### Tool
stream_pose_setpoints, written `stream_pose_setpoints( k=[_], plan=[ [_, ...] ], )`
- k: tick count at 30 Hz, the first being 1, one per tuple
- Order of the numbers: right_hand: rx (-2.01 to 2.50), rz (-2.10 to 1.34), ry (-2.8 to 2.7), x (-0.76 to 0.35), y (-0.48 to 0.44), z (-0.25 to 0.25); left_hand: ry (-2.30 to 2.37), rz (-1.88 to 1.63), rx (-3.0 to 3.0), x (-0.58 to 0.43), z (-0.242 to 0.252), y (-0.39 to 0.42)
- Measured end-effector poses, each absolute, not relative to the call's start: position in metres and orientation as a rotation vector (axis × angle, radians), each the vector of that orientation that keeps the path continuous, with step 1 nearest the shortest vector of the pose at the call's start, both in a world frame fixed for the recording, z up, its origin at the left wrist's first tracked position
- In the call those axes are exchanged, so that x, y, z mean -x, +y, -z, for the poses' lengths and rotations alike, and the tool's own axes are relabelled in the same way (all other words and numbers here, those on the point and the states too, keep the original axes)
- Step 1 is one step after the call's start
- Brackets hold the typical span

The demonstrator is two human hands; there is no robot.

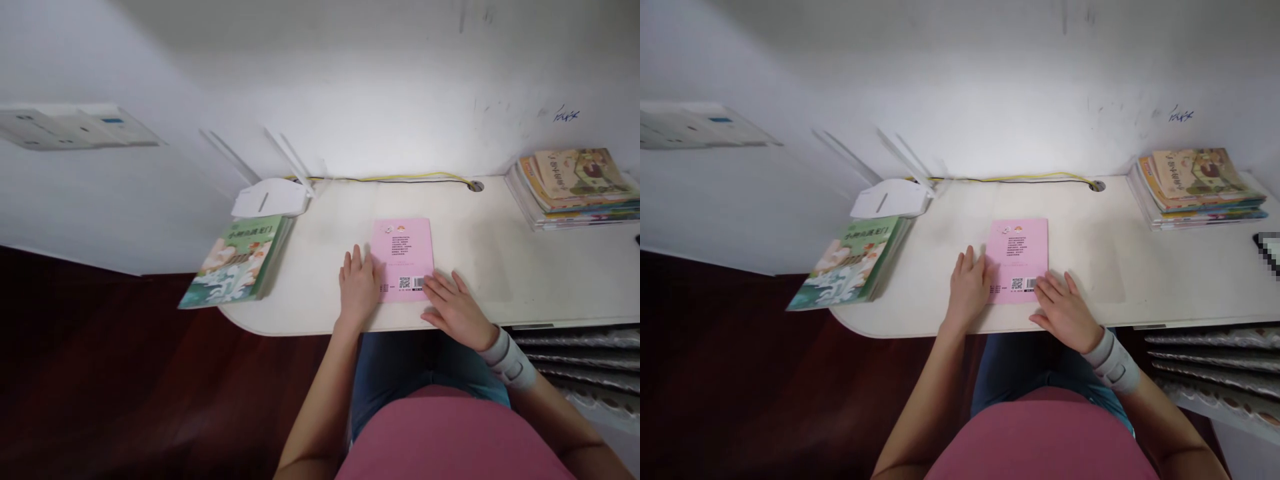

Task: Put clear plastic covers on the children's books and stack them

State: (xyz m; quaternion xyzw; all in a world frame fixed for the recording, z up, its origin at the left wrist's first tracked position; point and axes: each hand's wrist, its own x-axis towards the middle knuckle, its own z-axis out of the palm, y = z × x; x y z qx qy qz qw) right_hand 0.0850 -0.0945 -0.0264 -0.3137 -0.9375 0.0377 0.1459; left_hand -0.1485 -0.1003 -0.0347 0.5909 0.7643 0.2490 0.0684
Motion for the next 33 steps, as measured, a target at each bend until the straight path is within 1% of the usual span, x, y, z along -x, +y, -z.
stream_pose_setpoints(
  k=[4,6,9,12,14,17,20,22,24,28,33],
  plan=[
    [0.91,-0.148,-2.696,-0.086,-0.093,0.032,2.229,-0.852,-1.724,0.15,0.023,-0.099],
    [0.903,-0.158,-2.689,-0.086,-0.092,0.032,2.137,-0.97,-1.653,0.149,0.012,-0.101],
    [0.888,-0.178,-2.67,-0.085,-0.089,0.03,1.729,-1.197,-1.532,0.143,-0.011,-0.107],
    [0.869,-0.23,-2.643,-0.086,-0.086,0.026,1.224,-1.228,-1.632,0.124,-0.03,-0.11],
    [0.892,-0.233,-2.585,-0.093,-0.081,0.025,1.108,-1.17,-1.842,0.105,-0.035,-0.108],
    [1.092,-0.117,-2.405,-0.114,-0.071,0.026,1.256,-1.046,-2.22,0.073,-0.03,-0.099],
    [1.354,0.025,-2.259,-0.137,-0.063,0.033,1.424,-0.779,-2.562,0.045,-0.021,-0.087],
    [1.46,0.06,-2.24,-0.147,-0.062,0.04,1.461,-0.566,-2.695,0.031,-0.015,-0.081],
    [1.501,0.039,-2.243,-0.152,-0.062,0.046,1.47,-0.404,-2.74,0.02,-0.009,-0.076],
    [1.479,-0.064,-2.207,-0.155,-0.063,0.054,1.496,-0.205,-2.715,0.011,0.005,-0.07],
    [1.453,-0.112,-2.204,-0.156,-0.063,0.052,1.571,-0.125,-2.692,0.011,0.01,-0.072]
  ],
)
